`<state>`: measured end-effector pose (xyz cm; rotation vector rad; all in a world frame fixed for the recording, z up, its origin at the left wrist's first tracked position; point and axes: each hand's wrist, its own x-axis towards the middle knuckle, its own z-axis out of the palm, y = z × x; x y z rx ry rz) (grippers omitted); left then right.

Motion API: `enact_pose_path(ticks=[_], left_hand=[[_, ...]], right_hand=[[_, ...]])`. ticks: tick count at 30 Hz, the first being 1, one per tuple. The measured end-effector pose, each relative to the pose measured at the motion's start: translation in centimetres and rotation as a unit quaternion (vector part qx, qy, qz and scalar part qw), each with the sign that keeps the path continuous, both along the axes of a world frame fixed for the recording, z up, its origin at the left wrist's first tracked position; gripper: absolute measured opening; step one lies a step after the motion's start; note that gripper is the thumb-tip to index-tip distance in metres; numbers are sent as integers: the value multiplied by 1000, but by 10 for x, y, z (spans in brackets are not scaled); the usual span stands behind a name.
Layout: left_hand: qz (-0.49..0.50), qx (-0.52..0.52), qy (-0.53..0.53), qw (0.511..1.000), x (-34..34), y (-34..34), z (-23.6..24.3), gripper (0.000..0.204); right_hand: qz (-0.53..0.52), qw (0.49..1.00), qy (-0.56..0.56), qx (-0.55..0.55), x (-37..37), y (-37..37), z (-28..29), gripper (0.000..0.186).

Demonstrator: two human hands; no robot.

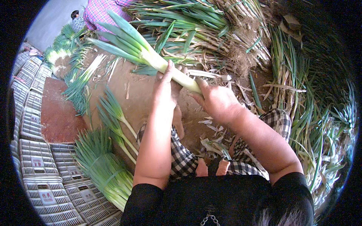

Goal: The person sits on the floor and peels the outer layers off long green vegetables, likely leeks or scallions, by hand. They remove the roots and dry leaves, then place the cleaned vegetables into a pile nearby.

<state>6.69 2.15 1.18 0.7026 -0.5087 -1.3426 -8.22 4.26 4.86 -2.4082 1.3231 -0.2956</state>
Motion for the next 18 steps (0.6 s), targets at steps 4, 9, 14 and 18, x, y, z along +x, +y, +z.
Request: enact_pose_path(ticks=[4,9,14,18], left_hand=[[20,-20,-13,1000,1,6,16,38],[-60,-38,-9,997,3,9,23,42],[-135,-110,39,984,10,6,29,39],[-155,-169,188,955,21,8,33,47]], right_hand=[[-51,970,-181,152,-7,-2,-7,33],[183,962,-156,-130,-26,-27,-36,22],[-96,904,-199,367,-33,-17,-17,44],[80,833,-302,457,-30,1,20,50]])
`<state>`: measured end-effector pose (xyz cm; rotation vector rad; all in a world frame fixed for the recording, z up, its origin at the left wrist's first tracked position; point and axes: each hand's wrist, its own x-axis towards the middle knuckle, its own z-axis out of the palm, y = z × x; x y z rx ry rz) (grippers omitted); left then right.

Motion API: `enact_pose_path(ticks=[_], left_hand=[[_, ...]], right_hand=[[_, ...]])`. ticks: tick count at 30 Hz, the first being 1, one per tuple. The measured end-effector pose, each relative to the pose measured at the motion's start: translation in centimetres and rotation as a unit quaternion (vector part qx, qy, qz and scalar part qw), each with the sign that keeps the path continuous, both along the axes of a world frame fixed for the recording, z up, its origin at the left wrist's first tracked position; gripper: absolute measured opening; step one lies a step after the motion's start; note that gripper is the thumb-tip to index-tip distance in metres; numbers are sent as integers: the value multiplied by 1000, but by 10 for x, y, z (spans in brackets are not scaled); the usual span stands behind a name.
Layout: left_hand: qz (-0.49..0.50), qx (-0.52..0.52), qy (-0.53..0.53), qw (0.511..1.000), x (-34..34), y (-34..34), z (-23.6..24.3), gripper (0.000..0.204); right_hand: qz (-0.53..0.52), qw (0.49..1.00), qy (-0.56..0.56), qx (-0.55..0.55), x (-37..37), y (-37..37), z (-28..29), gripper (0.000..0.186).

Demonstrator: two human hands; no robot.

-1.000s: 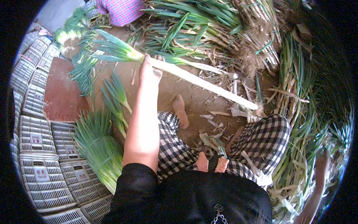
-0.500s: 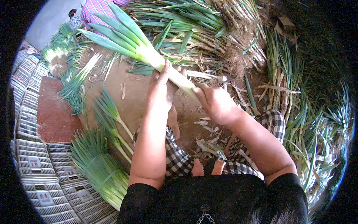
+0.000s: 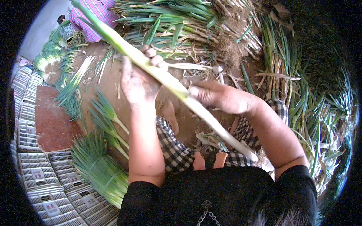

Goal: The person sits on the floor and peels the outer layers off long green vegetables, likely leeks or scallions, by hand. They remove the roots and dry leaves, then place the cleaned vegetables into a pile nearby.

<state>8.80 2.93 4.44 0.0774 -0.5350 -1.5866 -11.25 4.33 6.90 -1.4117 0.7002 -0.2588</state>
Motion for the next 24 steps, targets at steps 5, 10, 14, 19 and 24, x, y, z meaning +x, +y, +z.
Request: enact_pose_path(ticks=[5,10,14,19,24], left_hand=[[-40,-59,81,994,22,-8,-10,56],[326,190,-111,920,18,-11,-3,47],[323,223,-96,915,26,-15,-18,41],[276,180,-25,944,17,-24,-31,41],[323,195,81,923,18,-23,-26,30]], right_hand=[[13,994,111,0,3,45,-13,39],[-133,951,107,-260,-15,61,-43,39],[-81,961,180,-193,-20,63,-39,44],[-100,964,117,-218,5,47,-33,42],[-90,976,111,-166,33,33,-20,42]])
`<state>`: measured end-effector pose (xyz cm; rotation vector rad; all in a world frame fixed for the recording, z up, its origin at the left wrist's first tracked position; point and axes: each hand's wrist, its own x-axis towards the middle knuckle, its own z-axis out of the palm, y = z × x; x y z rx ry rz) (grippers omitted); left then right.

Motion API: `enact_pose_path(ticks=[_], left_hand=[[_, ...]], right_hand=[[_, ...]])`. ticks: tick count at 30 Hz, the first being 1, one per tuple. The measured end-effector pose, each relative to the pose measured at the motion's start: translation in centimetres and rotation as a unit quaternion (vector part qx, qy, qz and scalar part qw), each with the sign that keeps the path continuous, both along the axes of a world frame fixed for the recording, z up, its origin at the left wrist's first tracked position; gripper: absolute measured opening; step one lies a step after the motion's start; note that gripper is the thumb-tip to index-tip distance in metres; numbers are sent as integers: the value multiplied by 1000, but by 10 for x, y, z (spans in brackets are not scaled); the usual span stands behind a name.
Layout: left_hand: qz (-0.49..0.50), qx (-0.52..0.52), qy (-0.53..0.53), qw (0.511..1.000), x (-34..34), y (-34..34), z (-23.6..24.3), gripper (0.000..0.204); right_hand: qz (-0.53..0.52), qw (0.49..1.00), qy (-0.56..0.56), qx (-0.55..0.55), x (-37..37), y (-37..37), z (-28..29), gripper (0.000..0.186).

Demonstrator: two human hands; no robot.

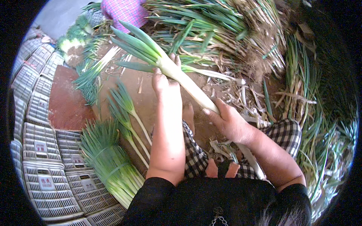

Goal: The person sits on the floor and peels the outer layers off long green vegetables, likely leeks or scallions, by hand. They remove the roots and dry leaves, then place the cleaned vegetables into a pile nearby.

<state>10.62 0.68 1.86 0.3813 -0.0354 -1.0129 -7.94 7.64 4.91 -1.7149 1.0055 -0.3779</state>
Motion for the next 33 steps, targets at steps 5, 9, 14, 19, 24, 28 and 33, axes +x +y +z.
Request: enact_pose_path(ticks=[5,9,14,19,24,28,33], left_hand=[[-49,-9,66,997,6,-4,2,44],[-111,95,26,989,-12,-2,5,34],[-277,14,-108,955,-24,13,1,34],[-474,137,-265,829,-58,43,-8,30],[-639,163,-515,547,-79,66,-17,35],[-564,228,-515,604,-64,54,-52,39],[-324,144,-577,736,-57,31,-4,65]], right_hand=[[-33,997,-64,19,14,-2,-18,38],[-89,986,-129,62,10,-16,-3,34],[-129,976,-163,69,-2,-32,15,35],[-188,944,-248,108,-20,-45,24,44],[-280,928,-230,84,-49,-54,20,50],[-237,922,-298,75,-54,-49,11,46],[-167,949,-264,38,-46,-43,5,36]])
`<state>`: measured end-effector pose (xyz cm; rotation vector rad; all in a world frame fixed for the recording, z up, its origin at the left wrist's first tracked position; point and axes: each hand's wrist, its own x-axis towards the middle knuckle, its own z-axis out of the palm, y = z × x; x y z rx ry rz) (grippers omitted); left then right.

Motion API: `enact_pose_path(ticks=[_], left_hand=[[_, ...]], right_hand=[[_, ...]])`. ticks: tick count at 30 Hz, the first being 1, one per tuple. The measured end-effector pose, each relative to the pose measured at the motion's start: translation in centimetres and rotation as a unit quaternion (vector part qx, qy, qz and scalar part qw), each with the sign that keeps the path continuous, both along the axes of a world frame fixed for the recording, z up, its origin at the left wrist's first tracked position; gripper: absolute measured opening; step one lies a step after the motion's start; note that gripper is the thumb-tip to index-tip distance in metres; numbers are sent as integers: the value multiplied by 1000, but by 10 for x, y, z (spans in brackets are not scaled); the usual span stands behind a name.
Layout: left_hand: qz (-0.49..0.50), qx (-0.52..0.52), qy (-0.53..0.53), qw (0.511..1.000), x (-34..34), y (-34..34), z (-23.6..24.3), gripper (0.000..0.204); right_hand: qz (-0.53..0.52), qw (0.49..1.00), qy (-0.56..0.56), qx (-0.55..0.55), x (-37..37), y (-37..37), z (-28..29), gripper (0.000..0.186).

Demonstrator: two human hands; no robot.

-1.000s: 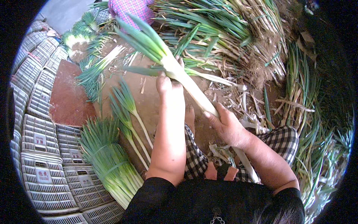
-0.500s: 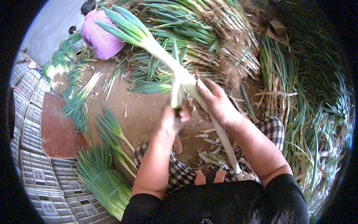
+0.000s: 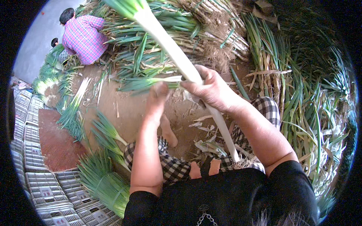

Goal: The person sits on the floor and peels the outer layers off long green vegetables, likely leeks or scallions, by hand. They remove the roots and dry leaves, then place the cleaned vegetables into a pile nearby.

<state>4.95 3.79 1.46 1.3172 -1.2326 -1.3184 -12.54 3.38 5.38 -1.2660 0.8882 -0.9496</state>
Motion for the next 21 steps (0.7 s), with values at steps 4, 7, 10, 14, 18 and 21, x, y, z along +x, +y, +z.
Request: enact_pose_path(ticks=[4,7,10,14,18,21], left_hand=[[-17,-136,179,974,-5,-2,25,57],[57,-92,373,922,-2,0,23,38],[163,-48,445,879,12,1,29,38],[248,-78,520,814,56,-7,29,41],[283,-86,619,728,99,-12,15,39],[382,-101,567,723,122,-11,7,37]], right_hand=[[63,989,125,-47,24,14,-2,43],[120,967,202,-98,32,8,-11,46],[150,949,223,-164,29,5,-14,47],[193,978,21,79,26,24,-30,46],[122,927,-115,337,-10,42,-45,44],[28,918,-97,385,-87,40,-65,37]])
